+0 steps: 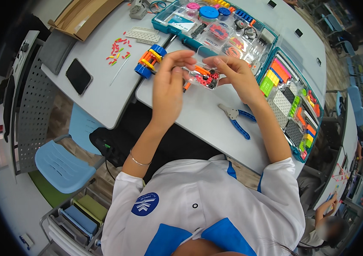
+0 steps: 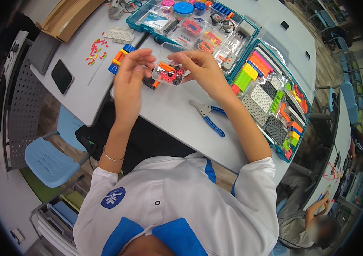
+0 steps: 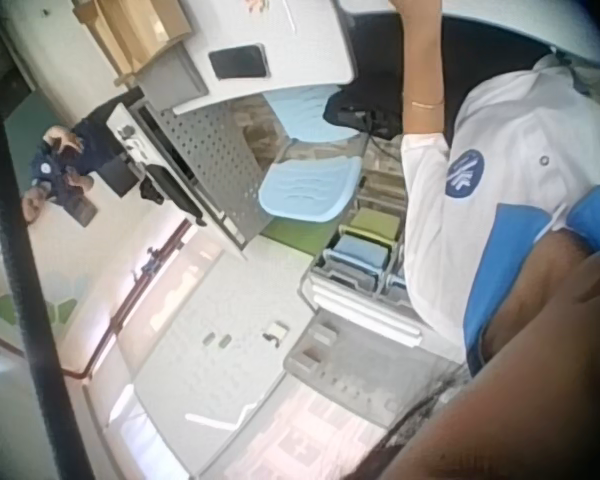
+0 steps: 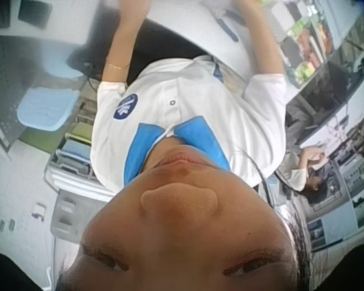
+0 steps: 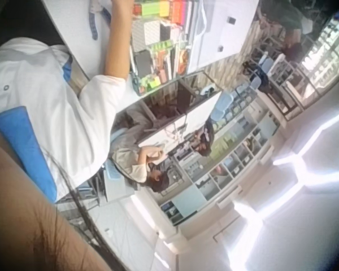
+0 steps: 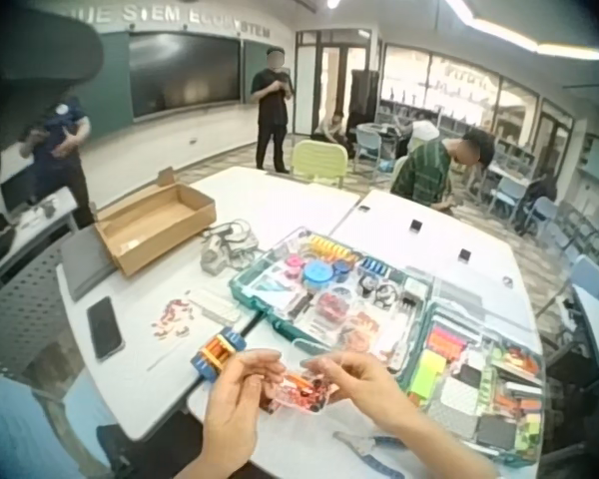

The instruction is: The person assembles a small toy vehicle using colorful plastic building blocks. They attach wheels to a chassis, sort small connector pieces from a container, and connect various structural components from a kit box on the table.

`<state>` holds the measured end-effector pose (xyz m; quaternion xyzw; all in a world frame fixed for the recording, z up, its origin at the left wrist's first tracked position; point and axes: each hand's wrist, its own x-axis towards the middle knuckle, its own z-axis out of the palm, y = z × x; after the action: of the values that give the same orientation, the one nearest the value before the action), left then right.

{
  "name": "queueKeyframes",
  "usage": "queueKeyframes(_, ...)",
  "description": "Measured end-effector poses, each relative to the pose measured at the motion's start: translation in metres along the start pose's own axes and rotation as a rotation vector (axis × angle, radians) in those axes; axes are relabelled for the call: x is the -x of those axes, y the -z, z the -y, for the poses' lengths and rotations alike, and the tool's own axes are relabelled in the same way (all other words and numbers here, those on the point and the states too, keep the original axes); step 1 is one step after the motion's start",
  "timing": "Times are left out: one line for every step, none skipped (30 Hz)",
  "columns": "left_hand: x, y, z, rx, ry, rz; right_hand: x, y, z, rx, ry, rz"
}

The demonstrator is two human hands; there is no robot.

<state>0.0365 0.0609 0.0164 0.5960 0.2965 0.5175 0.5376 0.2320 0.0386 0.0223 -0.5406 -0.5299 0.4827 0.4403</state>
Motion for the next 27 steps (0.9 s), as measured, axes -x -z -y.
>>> queueKeyframes(0.000, -0.005, -0.001, -0.067, -0.056, 0.023, 0.000, -0.002, 0.000, -0.030, -0.017, 0.026)
queueKeyframes(-0.001, -0.007, 0.004, -0.186, -0.194, 0.039, 0.001, -0.002, 0.000, -0.047, -0.032, 0.034)
queueKeyframes(-0.003, -0.008, 0.012, -0.305, -0.332, 0.056, 0.002, -0.002, 0.000, -0.064, -0.047, 0.041)
queueKeyframes(-0.003, -0.009, 0.016, -0.424, -0.471, 0.073, 0.002, -0.003, -0.001, -0.080, -0.062, 0.049)
queueKeyframes(-0.001, -0.011, 0.017, -0.426, -0.468, 0.086, 0.003, -0.002, -0.002, -0.080, -0.057, 0.049)
queueKeyframes(0.000, -0.011, 0.017, -0.422, -0.463, 0.088, 0.002, 0.000, -0.003, -0.080, -0.052, 0.048)
queueKeyframes(0.001, -0.012, 0.016, -0.417, -0.457, 0.090, 0.002, 0.000, -0.004, -0.079, -0.047, 0.048)
queueKeyframes(0.002, -0.011, 0.016, -0.415, -0.451, 0.090, 0.003, 0.000, -0.003, -0.087, -0.051, 0.051)
queueKeyframes(0.002, -0.010, 0.016, -0.370, -0.423, 0.097, 0.003, -0.001, -0.002, -0.094, -0.055, 0.053)
queueKeyframes(0.002, -0.009, 0.018, -0.326, -0.394, 0.103, 0.003, -0.001, 0.000, -0.101, -0.060, 0.056)
queueKeyframes(0.002, -0.007, 0.019, -0.282, -0.368, 0.110, 0.004, -0.001, 0.002, -0.084, -0.050, 0.050)
queueKeyframes(0.002, -0.003, 0.019, -0.245, -0.354, 0.102, 0.004, -0.001, 0.005, -0.066, -0.041, 0.044)
queueKeyframes(0.001, 0.002, 0.019, -0.207, -0.339, 0.094, 0.004, -0.002, 0.006, -0.049, -0.032, 0.038)
queueKeyframes(0.001, 0.004, 0.019, -0.167, -0.324, 0.086, 0.004, -0.001, 0.005, -0.045, -0.020, 0.029)
queueKeyframes(0.002, 0.003, 0.017, -0.087, -0.222, 0.053, 0.003, 0.001, 0.004, -0.041, -0.009, 0.019)
queueKeyframes(0.005, 0.002, 0.015, -0.007, -0.120, 0.019, 0.003, 0.002, 0.004, -0.038, 0.002, 0.009)
queueKeyframes(0.007, 0.002, 0.012, 0.072, -0.018, -0.018, 0.003, 0.001, 0.006, -0.036, 0.009, 0.007)
queueKeyframes(0.007, 0.003, 0.010, 0.182, 0.126, 0.042, 0.004, -0.001, 0.009, -0.034, 0.017, 0.005)
queueKeyframes(0.008, 0.007, 0.008, 0.291, 0.269, 0.101, 0.005, -0.002, 0.011, -0.032, 0.024, 0.004)
queueKeyframes(0.008, 0.010, 0.007, 0.400, 0.412, 0.161, 0.006, -0.003, 0.011, 0.037, 0.068, 0.029)
queueKeyframes(0.008, 0.012, 0.009, 0.432, 0.437, 0.162, 0.007, -0.004, 0.010, 0.105, 0.111, 0.055)
queueKeyframes(0.006, 0.013, 0.012, 0.463, 0.462, 0.163, 0.009, -0.005, 0.010, 0.173, 0.155, 0.080)
queueKeyframes(0.005, 0.014, 0.013, 0.493, 0.491, 0.161, 0.011, -0.008, 0.010, 0.153, 0.188, 0.115)
queueKeyframes(0.004, 0.016, 0.011, 0.540, 0.500, 0.162, 0.013, -0.009, 0.010, 0.197, 0.234, 0.130)
queueKeyframes(0.002, 0.018, 0.006, 0.588, 0.509, 0.164, 0.015, -0.010, 0.009, 0.240, 0.280, 0.145)
queueKeyframes(0.001, 0.018, 0.004, 0.637, 0.516, 0.169, 0.016, -0.010, 0.008, 0.286, 0.327, 0.156)
queueKeyframes(0.002, 0.018, 0.004, 0.580, 0.503, 0.169, 0.016, -0.010, 0.007, 0.290, 0.323, 0.166)
